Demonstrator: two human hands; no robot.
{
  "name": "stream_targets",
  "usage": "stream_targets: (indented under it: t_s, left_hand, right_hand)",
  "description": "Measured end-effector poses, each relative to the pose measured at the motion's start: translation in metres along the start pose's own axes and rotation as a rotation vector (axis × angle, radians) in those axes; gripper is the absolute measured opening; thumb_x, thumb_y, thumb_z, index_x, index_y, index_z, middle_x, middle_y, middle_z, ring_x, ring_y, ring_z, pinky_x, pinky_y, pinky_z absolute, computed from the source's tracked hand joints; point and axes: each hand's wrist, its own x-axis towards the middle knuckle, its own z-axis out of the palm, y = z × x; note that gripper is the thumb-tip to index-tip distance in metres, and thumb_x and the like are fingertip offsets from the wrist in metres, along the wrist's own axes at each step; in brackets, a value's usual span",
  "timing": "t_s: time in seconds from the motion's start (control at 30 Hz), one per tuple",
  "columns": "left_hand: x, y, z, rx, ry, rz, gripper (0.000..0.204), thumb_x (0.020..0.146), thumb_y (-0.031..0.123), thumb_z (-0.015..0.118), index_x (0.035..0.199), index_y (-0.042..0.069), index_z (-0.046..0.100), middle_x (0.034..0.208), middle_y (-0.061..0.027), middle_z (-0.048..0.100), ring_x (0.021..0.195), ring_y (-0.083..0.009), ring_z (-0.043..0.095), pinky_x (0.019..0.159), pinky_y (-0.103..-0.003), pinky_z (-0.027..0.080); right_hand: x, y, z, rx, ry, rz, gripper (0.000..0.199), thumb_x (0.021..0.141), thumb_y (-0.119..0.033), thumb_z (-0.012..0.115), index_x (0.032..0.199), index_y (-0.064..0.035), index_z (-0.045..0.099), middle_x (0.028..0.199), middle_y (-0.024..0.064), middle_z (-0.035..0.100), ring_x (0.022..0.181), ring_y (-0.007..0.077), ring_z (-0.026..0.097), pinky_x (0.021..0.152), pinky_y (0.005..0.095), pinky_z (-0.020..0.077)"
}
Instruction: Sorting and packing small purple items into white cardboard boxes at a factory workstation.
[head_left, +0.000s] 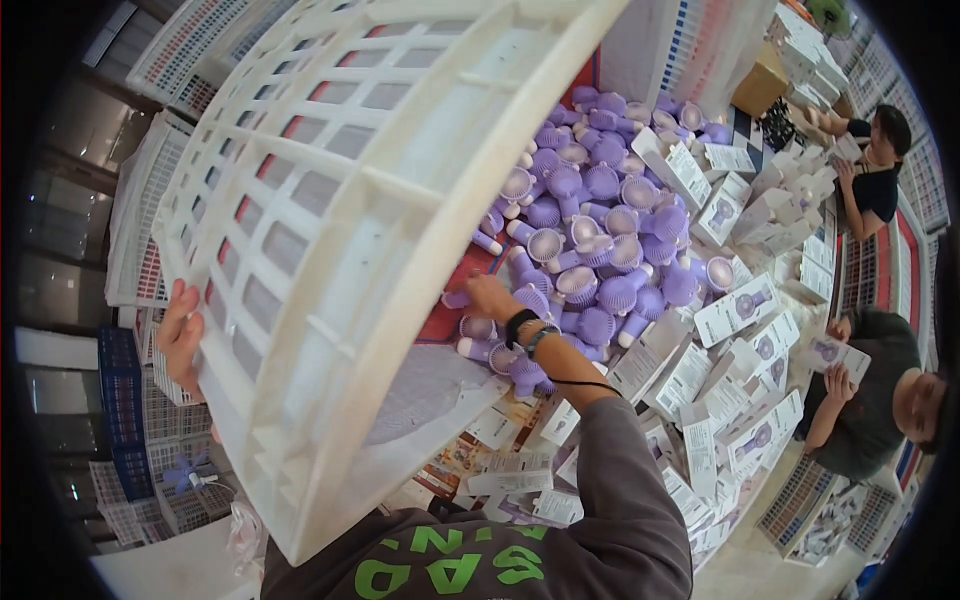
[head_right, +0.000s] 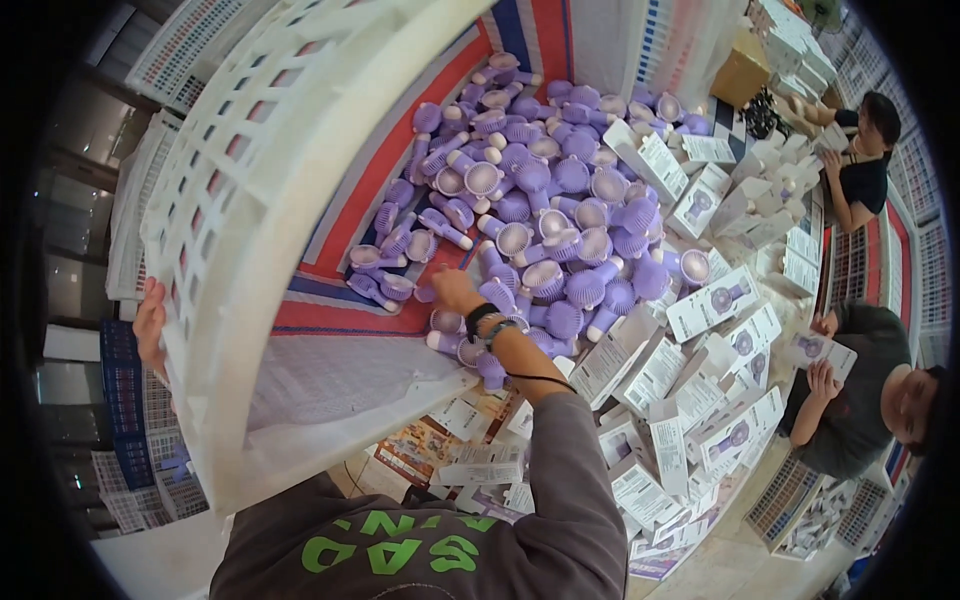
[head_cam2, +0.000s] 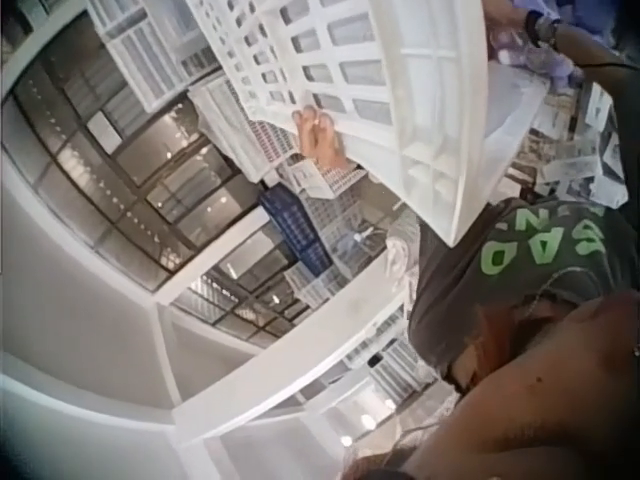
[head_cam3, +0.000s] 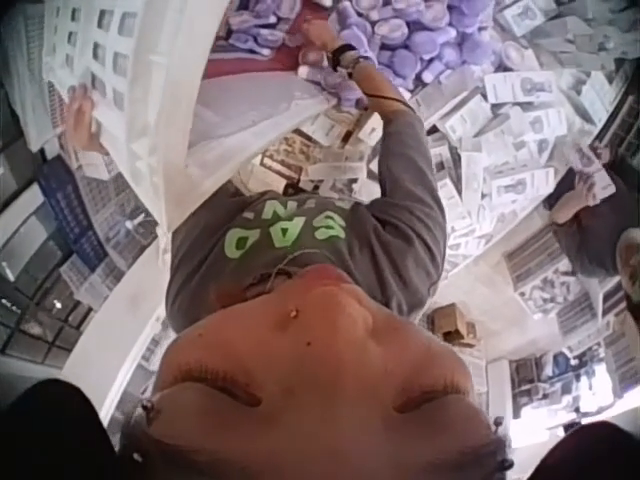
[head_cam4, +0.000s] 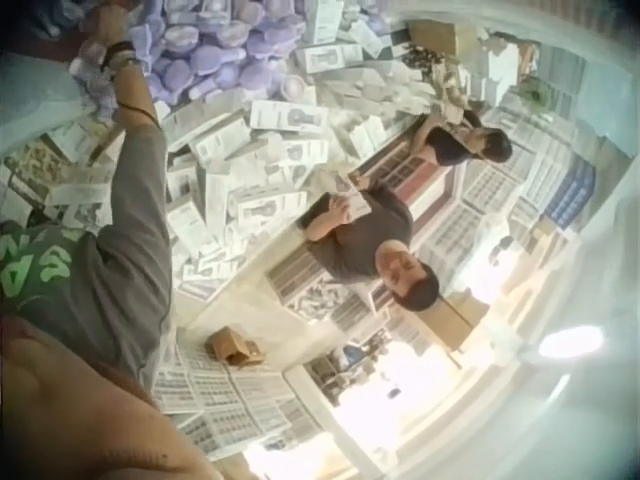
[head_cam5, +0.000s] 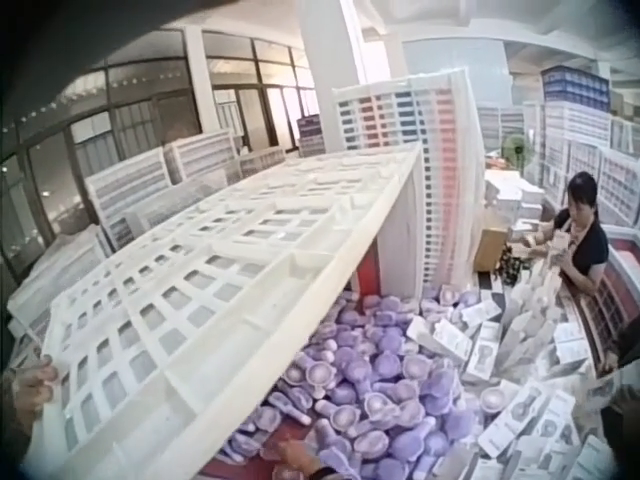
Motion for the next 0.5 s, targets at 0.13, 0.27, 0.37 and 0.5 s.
stream_targets:
  t_s: [0.13, 0.27, 0.37, 0.5]
  left_hand:
    - [-0.011, -0.005, -0.004, -0.04, -0.018, -0.028, 0.053, 0.093, 0.041, 0.044, 0.119, -0.004, 0.046, 0.119, -0.0272, 0.05, 0.116, -0.0393, 0.048, 0.103, -0.049, 0.036]
    - [-0.001, 0.011, -0.012, 0.229, -0.062, -0.077, 0.038, 0.091, 0.023, 0.053, 0.117, -0.005, 0.046, 0.118, -0.0264, 0.051, 0.115, -0.0383, 0.05, 0.1, -0.046, 0.04]
    - [-0.004, 0.001, 0.007, 0.173, 0.019, -0.057, 0.038, 0.09, 0.023, 0.055, 0.116, -0.004, 0.046, 0.117, -0.0263, 0.051, 0.114, -0.038, 0.051, 0.1, -0.046, 0.041]
    - [0.005, 0.01, 0.008, 0.248, -0.001, -0.047, 0.035, 0.088, 0.02, 0.057, 0.112, -0.004, 0.048, 0.115, -0.0254, 0.052, 0.112, -0.0378, 0.052, 0.099, -0.046, 0.042]
  right_hand:
    - [-0.037, 0.035, -0.031, -0.293, 0.476, -0.002, 0.031, 0.067, -0.009, 0.061, 0.098, -0.0138, 0.065, 0.084, 0.0122, 0.057, 0.081, 0.0296, 0.059, 0.066, 0.0418, 0.0492]
    - [-0.094, 0.094, -0.14, -0.568, 0.637, 0.13, 0.019, 0.069, -0.012, 0.057, 0.087, -0.0132, 0.064, 0.085, 0.0086, 0.053, 0.078, 0.0275, 0.055, 0.065, 0.0395, 0.0413]
    - [-0.153, 0.153, -0.189, -0.792, 0.681, 0.334, 0.018, 0.076, -0.015, 0.055, 0.089, -0.0125, 0.067, 0.106, 0.0116, 0.056, 0.105, 0.0297, 0.05, 0.089, 0.0533, 0.036]
    - [-0.141, 0.133, -0.197, -0.934, 0.554, 0.442, 0.015, 0.078, -0.015, 0.054, 0.084, -0.0136, 0.067, 0.112, 0.0097, 0.059, 0.106, 0.0303, 0.051, 0.091, 0.0543, 0.0355]
